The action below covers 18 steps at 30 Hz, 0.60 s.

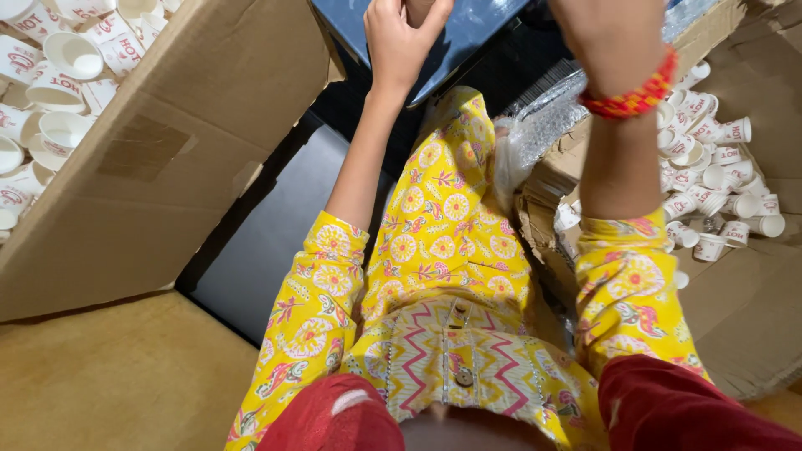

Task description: The person is sorting and packing paper cups from a large cardboard box into plastic bags and smaller boxes.

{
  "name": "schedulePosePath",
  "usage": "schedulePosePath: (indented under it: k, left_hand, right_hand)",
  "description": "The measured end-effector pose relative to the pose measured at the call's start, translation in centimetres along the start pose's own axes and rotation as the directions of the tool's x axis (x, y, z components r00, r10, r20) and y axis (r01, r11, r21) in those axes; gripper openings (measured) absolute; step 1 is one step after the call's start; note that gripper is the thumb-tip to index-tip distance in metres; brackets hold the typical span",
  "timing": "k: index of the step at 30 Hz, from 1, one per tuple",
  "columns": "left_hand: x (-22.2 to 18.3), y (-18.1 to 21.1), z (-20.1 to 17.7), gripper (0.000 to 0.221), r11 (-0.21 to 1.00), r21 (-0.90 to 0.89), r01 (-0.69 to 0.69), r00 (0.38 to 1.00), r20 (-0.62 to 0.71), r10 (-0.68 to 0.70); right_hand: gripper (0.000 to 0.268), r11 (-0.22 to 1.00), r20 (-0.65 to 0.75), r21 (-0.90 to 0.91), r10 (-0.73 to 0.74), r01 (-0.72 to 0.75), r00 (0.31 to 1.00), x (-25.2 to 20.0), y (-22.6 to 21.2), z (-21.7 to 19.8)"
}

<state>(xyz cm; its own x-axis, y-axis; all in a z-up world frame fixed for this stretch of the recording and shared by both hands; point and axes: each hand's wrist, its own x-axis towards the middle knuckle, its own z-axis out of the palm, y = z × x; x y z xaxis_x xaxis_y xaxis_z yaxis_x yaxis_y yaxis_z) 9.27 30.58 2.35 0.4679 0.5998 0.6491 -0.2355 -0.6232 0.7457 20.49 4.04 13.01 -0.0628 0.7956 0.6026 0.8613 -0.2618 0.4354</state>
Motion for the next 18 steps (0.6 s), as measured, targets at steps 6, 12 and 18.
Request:
schedulePosePath:
  k: [6,12,18]
  left_hand:
    - [-2.1,2.3,-2.6,0.056,0.93,-0.267,0.253,0.965,0.006,-0.26]
    - [-11.7,16.3,-2.6,0.064,0.713,-0.592,0.376,0.924,0.294,-0.243]
    - [-21.3,28.2,3.7,0.098,0.488,-0.483,0.727,0.552,0.834,0.003]
  right_hand:
    - [0.023,0.509,0.495,0.453,0.539,-0.732,0.681,-1.0,-0.5,-14.3]
    - [0.076,0.769,0.527,0.03,0.531,-0.639,0.663,-6.6,-5.6,-18.9]
    - [0.067,0.366,0.123,0.525,0.86,-0.768,0.495,-8.0,-11.1,-17.9]
